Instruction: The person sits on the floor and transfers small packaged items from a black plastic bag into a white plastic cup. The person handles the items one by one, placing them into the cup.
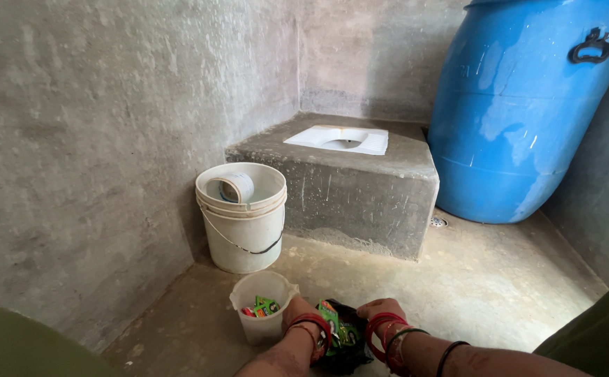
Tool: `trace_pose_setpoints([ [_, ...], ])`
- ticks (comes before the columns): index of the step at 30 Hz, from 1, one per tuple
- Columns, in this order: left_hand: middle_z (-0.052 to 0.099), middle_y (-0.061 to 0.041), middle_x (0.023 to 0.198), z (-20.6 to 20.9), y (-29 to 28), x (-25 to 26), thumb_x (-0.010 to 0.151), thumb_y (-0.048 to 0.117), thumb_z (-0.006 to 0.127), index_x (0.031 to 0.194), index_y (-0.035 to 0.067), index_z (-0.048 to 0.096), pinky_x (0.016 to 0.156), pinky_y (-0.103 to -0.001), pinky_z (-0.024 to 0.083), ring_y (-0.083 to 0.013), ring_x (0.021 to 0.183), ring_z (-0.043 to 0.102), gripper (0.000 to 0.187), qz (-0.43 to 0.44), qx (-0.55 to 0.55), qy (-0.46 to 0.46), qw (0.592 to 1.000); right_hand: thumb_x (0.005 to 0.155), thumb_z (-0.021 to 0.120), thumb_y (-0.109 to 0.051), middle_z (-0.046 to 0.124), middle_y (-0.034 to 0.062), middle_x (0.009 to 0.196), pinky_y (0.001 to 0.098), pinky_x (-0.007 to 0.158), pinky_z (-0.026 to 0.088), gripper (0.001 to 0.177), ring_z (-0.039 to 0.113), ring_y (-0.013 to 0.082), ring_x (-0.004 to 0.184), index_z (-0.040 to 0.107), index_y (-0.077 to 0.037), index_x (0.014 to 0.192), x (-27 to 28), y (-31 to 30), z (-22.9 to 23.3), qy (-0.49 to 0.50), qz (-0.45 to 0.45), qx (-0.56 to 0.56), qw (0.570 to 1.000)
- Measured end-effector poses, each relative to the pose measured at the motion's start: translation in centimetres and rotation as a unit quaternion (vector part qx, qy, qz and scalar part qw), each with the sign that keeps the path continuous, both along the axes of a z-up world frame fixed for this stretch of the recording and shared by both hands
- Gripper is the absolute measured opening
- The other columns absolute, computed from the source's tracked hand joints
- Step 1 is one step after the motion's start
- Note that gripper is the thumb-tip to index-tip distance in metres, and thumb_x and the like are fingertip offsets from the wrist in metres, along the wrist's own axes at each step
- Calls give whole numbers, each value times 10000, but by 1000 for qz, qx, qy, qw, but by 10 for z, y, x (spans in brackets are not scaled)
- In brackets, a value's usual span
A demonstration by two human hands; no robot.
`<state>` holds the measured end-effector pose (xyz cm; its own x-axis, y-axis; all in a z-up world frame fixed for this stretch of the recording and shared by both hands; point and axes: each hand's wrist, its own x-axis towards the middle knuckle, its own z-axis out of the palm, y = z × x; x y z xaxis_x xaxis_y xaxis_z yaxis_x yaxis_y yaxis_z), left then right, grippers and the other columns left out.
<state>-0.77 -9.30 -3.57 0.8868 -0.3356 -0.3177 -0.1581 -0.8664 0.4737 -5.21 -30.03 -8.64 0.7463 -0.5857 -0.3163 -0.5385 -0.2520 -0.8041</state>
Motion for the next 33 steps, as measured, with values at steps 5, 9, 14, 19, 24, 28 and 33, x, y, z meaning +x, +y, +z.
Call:
trace_pose_setpoints([
  [5, 744, -157, 1128, -3, -4, -7, 913, 183, 721, 1007, 87, 798, 890, -394, 599, -312, 1034, 728, 154, 15, -25, 8, 1000, 752, 919, -299, 811, 191, 949, 398, 832, 604, 435, 780, 312, 875, 824, 19, 1032, 4, -19, -29, 109, -35, -51, 992],
  [9, 743, -167, 1126, 1, -7, -20, 911, 173, 724, 998, 82, 800, 897, -400, 600, -324, 1032, 728, 147, 7, -36, 15, 999, 744, 953, -365, 797, 195, 1028, 408, 860, 596, 560, 768, 322, 951, 795, 27, 1111, 20, -41, -90, 197, -11, 7, 980],
  [14, 716, -179, 1183, 3, -10, -41, 941, 171, 712, 1060, 79, 761, 926, -430, 580, -350, 1109, 689, 157, 9, -3, -9, 1000, 752, 934, -362, 795, 183, 1068, 410, 862, 591, 554, 759, 312, 983, 790, 4, 1141, 17, -42, -144, 210, 0, 74, 975],
  [19, 681, -162, 1231, 0, -12, -50, 918, 156, 745, 1148, 96, 684, 975, -428, 566, -339, 1198, 648, 245, 20, 27, -10, 999, 760, 916, -359, 793, 171, 1107, 412, 865, 586, 549, 750, 302, 1015, 785, -19, 1171, 8, -32, -166, 226, 10, 108, 968],
  [24, 691, -149, 1187, -16, -2, -52, 886, 136, 743, 1123, 121, 647, 974, -448, 549, -349, 1197, 642, 256, 80, -18, -44, 996, 768, 897, -355, 791, 159, 1146, 414, 867, 581, 548, 742, 291, 1048, 780, -41, 1201, 5, -24, -178, 227, 16, 129, 965],
  [28, 698, -141, 1155, -23, 7, -55, 859, 153, 763, 1093, 160, 657, 964, -451, 536, -359, 1155, 652, 257, 65, -69, -47, 994, 775, 883, -353, 790, 150, 1177, 416, 869, 577, 548, 735, 283, 1074, 776, -60, 1226, 10, -21, -180, 224, 22, 143, 964],
  [33, 710, -124, 1112, -22, 4, -54, 830, 147, 785, 1008, 159, 674, 960, -423, 541, -333, 1122, 669, 210, 50, -81, -53, 994, 783, 864, -349, 788, 138, 1217, 418, 871, 572, 551, 726, 273, 1106, 771, -83, 1256, 7, -24, -183, 217, 24, 157, 963],
])
